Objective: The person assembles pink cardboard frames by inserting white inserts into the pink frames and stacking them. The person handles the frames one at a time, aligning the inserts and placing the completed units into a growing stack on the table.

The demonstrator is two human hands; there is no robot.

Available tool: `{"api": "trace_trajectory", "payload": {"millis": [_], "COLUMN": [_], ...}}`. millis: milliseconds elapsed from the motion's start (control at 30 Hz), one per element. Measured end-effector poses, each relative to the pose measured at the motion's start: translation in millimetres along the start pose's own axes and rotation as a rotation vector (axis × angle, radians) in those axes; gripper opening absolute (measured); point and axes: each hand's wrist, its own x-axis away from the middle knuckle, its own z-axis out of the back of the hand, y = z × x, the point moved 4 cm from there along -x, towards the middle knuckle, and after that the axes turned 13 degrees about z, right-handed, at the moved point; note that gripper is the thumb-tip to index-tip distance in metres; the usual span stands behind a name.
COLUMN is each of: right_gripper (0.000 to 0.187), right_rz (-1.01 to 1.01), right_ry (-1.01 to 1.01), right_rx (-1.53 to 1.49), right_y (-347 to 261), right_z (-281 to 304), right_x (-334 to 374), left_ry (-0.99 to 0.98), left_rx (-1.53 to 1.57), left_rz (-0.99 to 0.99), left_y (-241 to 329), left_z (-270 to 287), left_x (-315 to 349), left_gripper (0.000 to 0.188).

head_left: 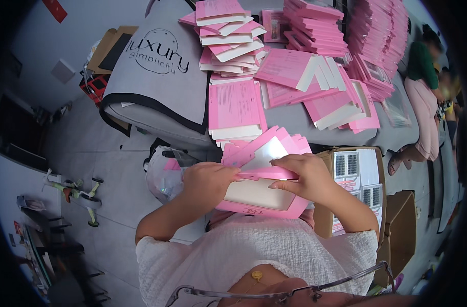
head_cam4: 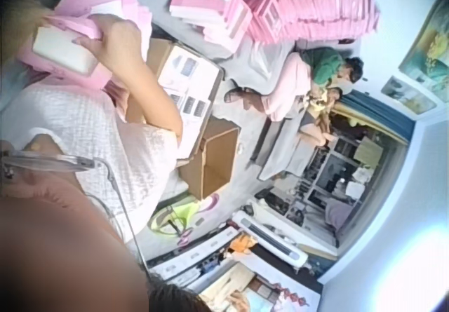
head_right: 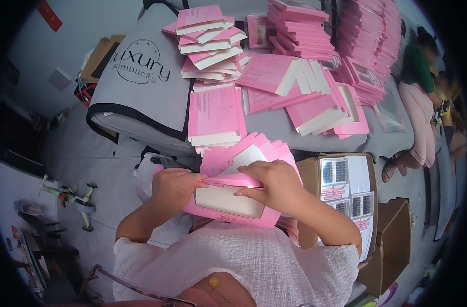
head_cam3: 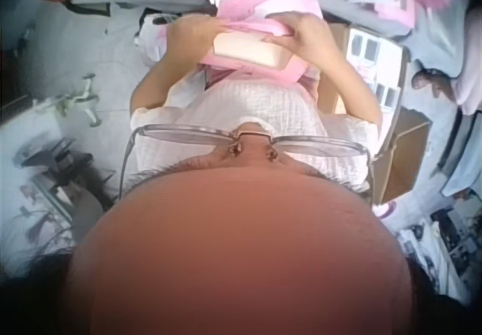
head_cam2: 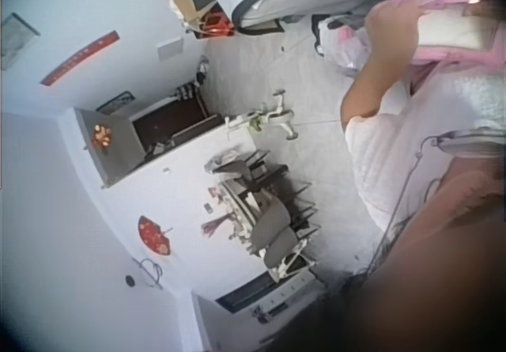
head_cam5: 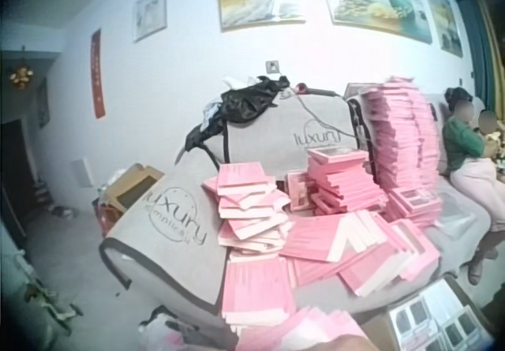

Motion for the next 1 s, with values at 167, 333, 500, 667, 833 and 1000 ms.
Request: {"api": "trace_trajectory", "payload": {"millis": [167, 333, 500, 667, 833, 1000], "right_gripper": [0.041, 0.032, 0.021, 0.008, 0.042, 0.110], "right_rz": [0.003, 0.012, -0.097, -0.008, -0.050, 0.145], "right_ry": [-0.018, -0.023, 0.013, -0.111, -0.114, 0.868], "right_rx": [0.007, 0.016, 0.021, 0.190, 0.523, 0.333], "right_y": [-5.1, -2.4, 1.8, -2.8, -12.2, 5.8], "right_z": [3.0, -3.1, 3.6, 12.3, 36.7, 58.3], "right_x": [6.6, 8.4, 12.3, -6.8, -46.7, -18.3], "left_ry": [0.037, 0.028, 0.043, -0.254, -0.462, 0.146], "left_rx": [0.036, 0.015, 0.009, -0.087, 0.168, 1.241], "left_rz": [-0.042, -0.044, -0.031, 0.077, 0.278, 0.745], "left_y": [6.8, 9.4, 3.2, 3.8, -11.2, -58.7], "left_z": [1.8, 1.9, 3.9, -18.4, -40.5, -52.2], "left_x": [2.5, 6.6, 8.6, -4.7, -41.5, -34.4], "left_gripper": [0.009, 0.007, 0.005, 0.012, 0.016, 0.019]}}
